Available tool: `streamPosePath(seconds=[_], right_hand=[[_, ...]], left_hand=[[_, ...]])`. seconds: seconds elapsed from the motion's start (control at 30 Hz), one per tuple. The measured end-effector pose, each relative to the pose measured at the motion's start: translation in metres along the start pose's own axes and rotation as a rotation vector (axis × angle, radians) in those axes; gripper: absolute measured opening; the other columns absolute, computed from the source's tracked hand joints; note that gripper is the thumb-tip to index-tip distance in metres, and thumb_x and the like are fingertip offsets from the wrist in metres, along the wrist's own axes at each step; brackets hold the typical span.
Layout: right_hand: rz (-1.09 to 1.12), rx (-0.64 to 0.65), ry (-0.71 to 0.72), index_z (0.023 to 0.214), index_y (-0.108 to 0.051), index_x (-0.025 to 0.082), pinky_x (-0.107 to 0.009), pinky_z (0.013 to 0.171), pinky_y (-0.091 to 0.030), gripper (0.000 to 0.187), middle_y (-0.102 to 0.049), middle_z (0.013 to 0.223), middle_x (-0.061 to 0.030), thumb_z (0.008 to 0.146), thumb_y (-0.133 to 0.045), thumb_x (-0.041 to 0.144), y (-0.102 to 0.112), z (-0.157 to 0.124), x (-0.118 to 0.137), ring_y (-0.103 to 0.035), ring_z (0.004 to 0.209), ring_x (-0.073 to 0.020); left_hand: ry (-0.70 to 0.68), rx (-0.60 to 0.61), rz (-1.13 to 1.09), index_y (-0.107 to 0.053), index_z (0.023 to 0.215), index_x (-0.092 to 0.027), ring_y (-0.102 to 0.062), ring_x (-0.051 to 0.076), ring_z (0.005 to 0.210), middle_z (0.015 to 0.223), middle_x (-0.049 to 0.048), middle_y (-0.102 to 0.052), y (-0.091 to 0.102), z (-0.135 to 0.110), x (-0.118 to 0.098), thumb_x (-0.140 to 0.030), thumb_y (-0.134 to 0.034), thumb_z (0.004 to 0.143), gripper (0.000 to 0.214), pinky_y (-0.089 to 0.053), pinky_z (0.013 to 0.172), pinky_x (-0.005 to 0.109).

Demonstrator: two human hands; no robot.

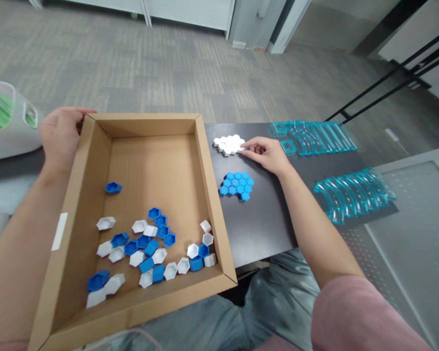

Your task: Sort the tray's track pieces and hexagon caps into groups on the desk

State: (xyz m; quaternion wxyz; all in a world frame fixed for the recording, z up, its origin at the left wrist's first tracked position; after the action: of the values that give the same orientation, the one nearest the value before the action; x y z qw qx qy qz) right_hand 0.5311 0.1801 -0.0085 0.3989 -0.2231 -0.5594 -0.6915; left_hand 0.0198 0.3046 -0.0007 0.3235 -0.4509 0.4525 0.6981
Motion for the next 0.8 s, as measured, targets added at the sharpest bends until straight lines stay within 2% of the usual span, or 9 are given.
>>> streamPosePath(seconds=[0.27, 0.6, 0.7, 0.8], right_hand=[[0.004, -0.085, -0.051, 0.119, -0.085, 0.028, -0.031, 0.057, -0.037, 0.04, -0.067, 0.077, 0.0021, 0.096, -0.088, 0.061, 0.009, 0.001, -0.013, -0.047, 0.059, -0.0134], [-0.017, -0.119, -0.066, 0.116, -0.084, 0.028, -0.032, 0.059, -0.042, 0.039, -0.067, 0.076, 0.0017, 0.098, -0.084, 0.061, 0.016, -0.001, -0.015, -0.052, 0.061, -0.0151], [-0.039, -0.188, -0.024, 0.111, -0.085, 0.028, -0.032, 0.059, -0.044, 0.039, -0.067, 0.074, 0.0016, 0.097, -0.085, 0.064, 0.021, -0.002, -0.005, -0.055, 0.062, -0.0162], [-0.03, -0.3, 0.052, 0.107, -0.085, 0.029, -0.033, 0.062, -0.049, 0.039, -0.068, 0.075, 0.0005, 0.099, -0.084, 0.067, 0.02, -0.003, 0.032, -0.059, 0.065, -0.0179]], left_hand=[[0.076, -0.05, -0.071, -0.076, 0.087, -0.017, -0.049, 0.016, 0.07, 0.077, 0.002, -0.064, 0.001, -0.007, -0.008, -0.023, -0.052, 0.067, 0.032, -0.04, 0.062, 0.027], [0.1, -0.054, -0.176, -0.074, 0.082, -0.016, -0.047, 0.015, 0.069, 0.07, -0.0006, -0.06, -0.001, -0.012, -0.011, -0.014, -0.053, 0.074, 0.023, -0.032, 0.064, 0.029], [0.09, -0.043, -0.211, -0.073, 0.081, -0.016, -0.048, 0.015, 0.071, 0.071, -0.0007, -0.059, -0.001, -0.011, -0.011, -0.011, -0.054, 0.08, 0.02, -0.035, 0.068, 0.03], [0.071, -0.015, -0.205, -0.074, 0.083, -0.016, -0.048, 0.014, 0.075, 0.073, -0.0013, -0.06, -0.003, -0.01, -0.012, -0.009, -0.054, 0.087, 0.021, -0.036, 0.071, 0.031]])
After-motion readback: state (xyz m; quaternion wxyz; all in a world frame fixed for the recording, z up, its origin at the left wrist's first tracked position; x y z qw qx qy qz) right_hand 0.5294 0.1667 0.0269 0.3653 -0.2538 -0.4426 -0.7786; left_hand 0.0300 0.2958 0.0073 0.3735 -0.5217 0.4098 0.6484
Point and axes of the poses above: each hand's wrist, its own z-axis towards the middle knuckle, its own y-axis out of the back of the hand, x = y × z, the point moved 9 cm from there along z, towards the middle knuckle
